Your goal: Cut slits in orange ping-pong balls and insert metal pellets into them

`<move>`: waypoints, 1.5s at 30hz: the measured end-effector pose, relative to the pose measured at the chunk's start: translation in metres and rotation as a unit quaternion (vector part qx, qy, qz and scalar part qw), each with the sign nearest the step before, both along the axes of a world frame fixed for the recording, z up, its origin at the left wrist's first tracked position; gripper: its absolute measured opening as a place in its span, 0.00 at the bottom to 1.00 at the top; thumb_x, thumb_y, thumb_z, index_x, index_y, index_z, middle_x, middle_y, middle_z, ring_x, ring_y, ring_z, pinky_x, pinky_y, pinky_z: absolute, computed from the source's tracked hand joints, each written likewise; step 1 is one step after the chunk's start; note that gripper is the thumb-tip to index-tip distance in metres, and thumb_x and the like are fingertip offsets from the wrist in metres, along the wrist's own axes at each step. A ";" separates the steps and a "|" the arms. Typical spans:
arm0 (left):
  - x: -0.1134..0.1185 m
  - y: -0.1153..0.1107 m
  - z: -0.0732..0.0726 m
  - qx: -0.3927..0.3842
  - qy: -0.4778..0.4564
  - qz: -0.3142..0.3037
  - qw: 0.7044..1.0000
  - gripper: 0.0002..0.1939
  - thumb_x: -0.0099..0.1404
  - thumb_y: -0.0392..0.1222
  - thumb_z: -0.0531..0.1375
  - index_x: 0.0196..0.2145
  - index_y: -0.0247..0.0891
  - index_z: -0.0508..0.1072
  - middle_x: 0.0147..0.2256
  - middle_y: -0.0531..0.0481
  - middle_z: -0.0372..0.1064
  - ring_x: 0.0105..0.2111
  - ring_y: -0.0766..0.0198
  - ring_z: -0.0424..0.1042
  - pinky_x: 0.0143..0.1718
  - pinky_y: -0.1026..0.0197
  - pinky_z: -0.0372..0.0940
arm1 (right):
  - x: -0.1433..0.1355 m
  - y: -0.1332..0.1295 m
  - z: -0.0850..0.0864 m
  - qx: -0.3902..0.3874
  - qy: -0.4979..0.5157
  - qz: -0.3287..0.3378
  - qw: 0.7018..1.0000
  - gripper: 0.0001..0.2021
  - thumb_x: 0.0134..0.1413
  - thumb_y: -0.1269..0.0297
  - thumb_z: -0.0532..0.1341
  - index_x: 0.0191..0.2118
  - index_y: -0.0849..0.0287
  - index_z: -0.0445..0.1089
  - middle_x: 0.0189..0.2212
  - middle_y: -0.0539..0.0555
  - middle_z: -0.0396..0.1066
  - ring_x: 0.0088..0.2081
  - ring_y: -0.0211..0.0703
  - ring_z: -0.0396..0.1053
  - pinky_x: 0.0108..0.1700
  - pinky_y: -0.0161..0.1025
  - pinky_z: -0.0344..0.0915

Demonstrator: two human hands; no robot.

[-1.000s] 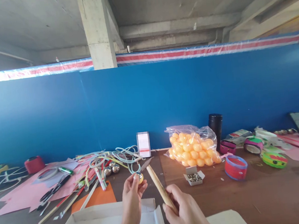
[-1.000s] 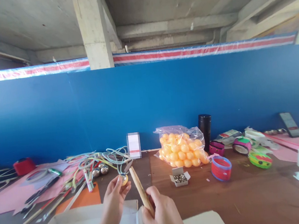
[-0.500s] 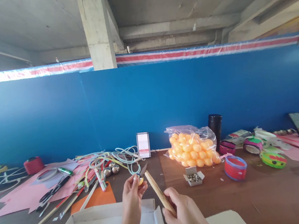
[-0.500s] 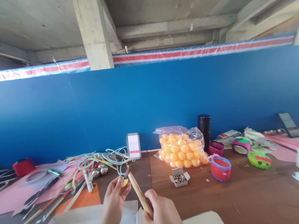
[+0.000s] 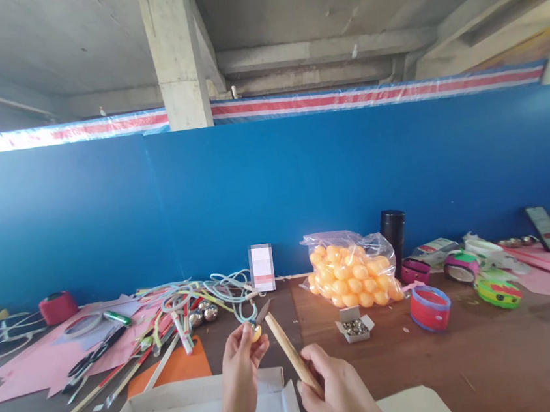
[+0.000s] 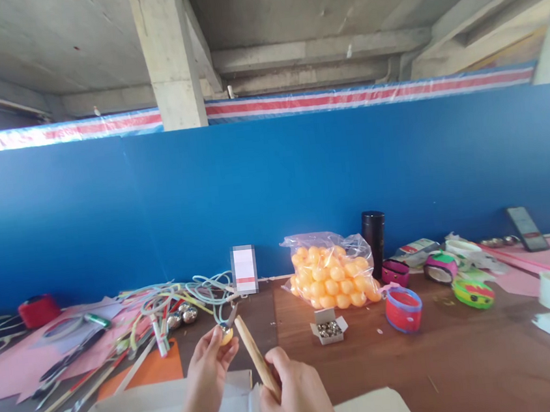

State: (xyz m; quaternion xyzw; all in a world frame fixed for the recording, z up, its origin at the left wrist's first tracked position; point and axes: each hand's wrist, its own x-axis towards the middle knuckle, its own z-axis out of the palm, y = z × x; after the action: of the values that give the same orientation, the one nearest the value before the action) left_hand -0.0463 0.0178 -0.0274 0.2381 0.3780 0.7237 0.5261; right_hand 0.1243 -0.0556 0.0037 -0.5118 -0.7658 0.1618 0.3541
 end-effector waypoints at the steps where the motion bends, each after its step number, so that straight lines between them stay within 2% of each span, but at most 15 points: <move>1: 0.000 0.000 0.000 0.000 -0.007 -0.003 1.000 0.12 0.52 0.41 0.64 0.34 0.35 0.68 0.28 0.49 0.69 0.27 0.65 0.73 0.31 0.61 0.70 | 0.000 0.000 0.000 0.002 0.002 -0.002 1.000 0.06 0.47 0.70 0.53 0.34 0.55 0.58 0.21 0.46 0.65 0.22 0.36 0.62 0.25 0.29 0.55; 11: 0.000 0.000 0.001 0.003 -0.039 -0.012 0.999 0.09 0.54 0.39 0.63 0.32 0.35 0.68 0.25 0.52 0.69 0.25 0.66 0.73 0.32 0.62 0.69 | -0.001 -0.001 0.002 -0.002 0.004 0.017 1.000 0.06 0.47 0.70 0.53 0.34 0.55 0.59 0.20 0.45 0.64 0.21 0.36 0.61 0.24 0.29 0.53; 19: 0.001 -0.003 0.013 -0.031 -0.106 -0.030 0.993 0.05 0.60 0.35 0.56 0.34 0.31 0.68 0.34 0.41 0.72 0.26 0.66 0.73 0.28 0.63 0.69 | 0.002 -0.004 0.009 -0.007 0.039 0.017 0.999 0.04 0.50 0.67 0.53 0.34 0.56 0.58 0.22 0.46 0.63 0.22 0.35 0.60 0.25 0.29 0.54; 24: 0.001 -0.007 0.020 -0.048 -0.143 -0.039 0.988 0.02 0.61 0.32 0.54 0.32 0.32 0.66 0.24 0.46 0.70 0.23 0.68 0.71 0.24 0.67 0.68 | -0.001 -0.003 0.006 -0.025 0.025 0.043 0.998 0.05 0.49 0.68 0.54 0.35 0.56 0.59 0.20 0.44 0.63 0.22 0.35 0.60 0.25 0.29 0.54; 29: 0.001 -0.007 0.018 -0.043 -0.132 -0.036 0.990 0.02 0.60 0.33 0.55 0.32 0.33 0.66 0.24 0.48 0.69 0.21 0.69 0.70 0.22 0.68 0.66 | 0.000 -0.003 0.004 -0.019 0.018 0.031 0.999 0.04 0.49 0.68 0.53 0.34 0.56 0.59 0.21 0.45 0.64 0.22 0.36 0.61 0.25 0.29 0.54; 41: 0.002 -0.004 0.010 -0.034 -0.084 -0.022 0.996 0.03 0.58 0.35 0.58 0.31 0.34 0.67 0.25 0.49 0.69 0.22 0.69 0.70 0.23 0.67 0.66 | 0.001 -0.002 0.007 -0.008 0.005 0.010 1.000 0.05 0.49 0.67 0.53 0.35 0.56 0.59 0.21 0.45 0.64 0.22 0.36 0.61 0.25 0.29 0.54; 45: 0.002 -0.004 0.008 -0.028 -0.072 -0.020 0.997 0.03 0.58 0.35 0.58 0.31 0.34 0.67 0.23 0.51 0.67 0.21 0.69 0.70 0.24 0.66 0.66 | 0.000 -0.003 0.007 -0.025 -0.003 0.026 0.999 0.05 0.48 0.69 0.53 0.34 0.55 0.59 0.20 0.45 0.65 0.21 0.36 0.61 0.25 0.28 0.54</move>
State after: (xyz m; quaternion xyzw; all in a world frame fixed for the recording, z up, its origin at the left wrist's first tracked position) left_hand -0.0442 0.0140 -0.0190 0.1779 0.3544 0.7173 0.5729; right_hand 0.1243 -0.0585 0.0110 -0.5008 -0.7758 0.1887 0.3342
